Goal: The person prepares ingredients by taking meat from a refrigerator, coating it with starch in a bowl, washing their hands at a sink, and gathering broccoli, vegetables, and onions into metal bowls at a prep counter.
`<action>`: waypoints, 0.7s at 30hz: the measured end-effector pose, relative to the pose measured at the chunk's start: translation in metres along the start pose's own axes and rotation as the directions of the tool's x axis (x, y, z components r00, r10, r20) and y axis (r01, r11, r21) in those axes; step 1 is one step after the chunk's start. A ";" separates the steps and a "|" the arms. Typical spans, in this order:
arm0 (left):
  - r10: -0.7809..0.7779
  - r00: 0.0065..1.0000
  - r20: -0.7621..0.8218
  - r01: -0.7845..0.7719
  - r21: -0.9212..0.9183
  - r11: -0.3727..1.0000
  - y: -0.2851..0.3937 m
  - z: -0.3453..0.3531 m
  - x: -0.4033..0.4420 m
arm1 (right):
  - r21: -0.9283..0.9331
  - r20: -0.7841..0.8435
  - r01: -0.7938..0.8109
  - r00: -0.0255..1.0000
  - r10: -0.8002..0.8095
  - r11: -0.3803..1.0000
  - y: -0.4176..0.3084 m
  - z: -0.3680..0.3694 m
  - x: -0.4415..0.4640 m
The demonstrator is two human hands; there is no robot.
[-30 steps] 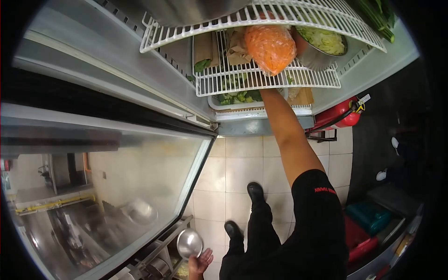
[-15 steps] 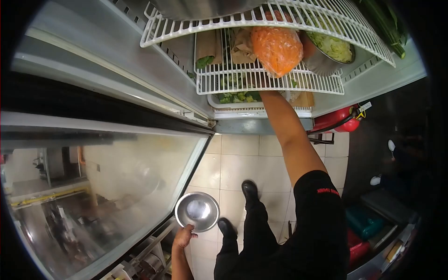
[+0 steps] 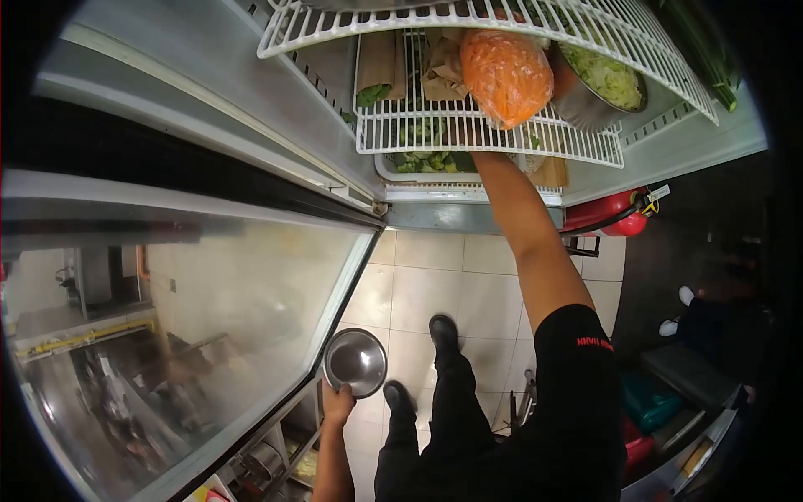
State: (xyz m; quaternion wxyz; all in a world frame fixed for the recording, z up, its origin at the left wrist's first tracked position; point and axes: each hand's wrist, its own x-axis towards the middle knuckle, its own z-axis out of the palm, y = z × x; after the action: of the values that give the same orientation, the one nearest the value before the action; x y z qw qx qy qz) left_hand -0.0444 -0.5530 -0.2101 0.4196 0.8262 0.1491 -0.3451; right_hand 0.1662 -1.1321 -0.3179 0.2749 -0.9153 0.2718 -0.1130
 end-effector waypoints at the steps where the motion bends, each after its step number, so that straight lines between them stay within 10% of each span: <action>1: 0.097 0.995 -0.038 -0.091 0.139 0.986 0.005 0.007 0.000 | 0.001 0.001 -0.004 1.000 0.004 1.000 0.000 0.000 0.000; 4: 0.471 0.882 0.010 -0.343 0.700 0.627 0.043 0.019 -0.007 | 0.004 -0.005 -0.007 1.000 0.007 1.000 -0.007 0.009 0.006; 12: 0.609 0.747 0.269 -0.607 0.650 0.458 0.088 0.019 0.005 | 0.037 -0.024 -0.012 1.000 0.013 0.999 -0.009 0.008 0.007; 16: 0.396 0.824 0.406 -0.494 0.172 0.852 0.087 -0.003 0.025 | 0.046 -0.015 -0.016 1.000 0.017 0.999 -0.003 -0.007 -0.001; 21: -0.100 0.907 0.409 -0.020 0.278 0.960 0.119 -0.029 0.029 | 0.040 0.001 -0.020 1.000 0.020 0.999 -0.003 -0.006 -0.001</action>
State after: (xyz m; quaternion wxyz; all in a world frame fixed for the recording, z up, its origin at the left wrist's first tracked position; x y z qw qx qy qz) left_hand 0.0531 -0.6032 -0.1481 0.3154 0.7799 0.0232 -0.5401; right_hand 0.1645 -1.1315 -0.3112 0.2944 -0.9069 0.2786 -0.1151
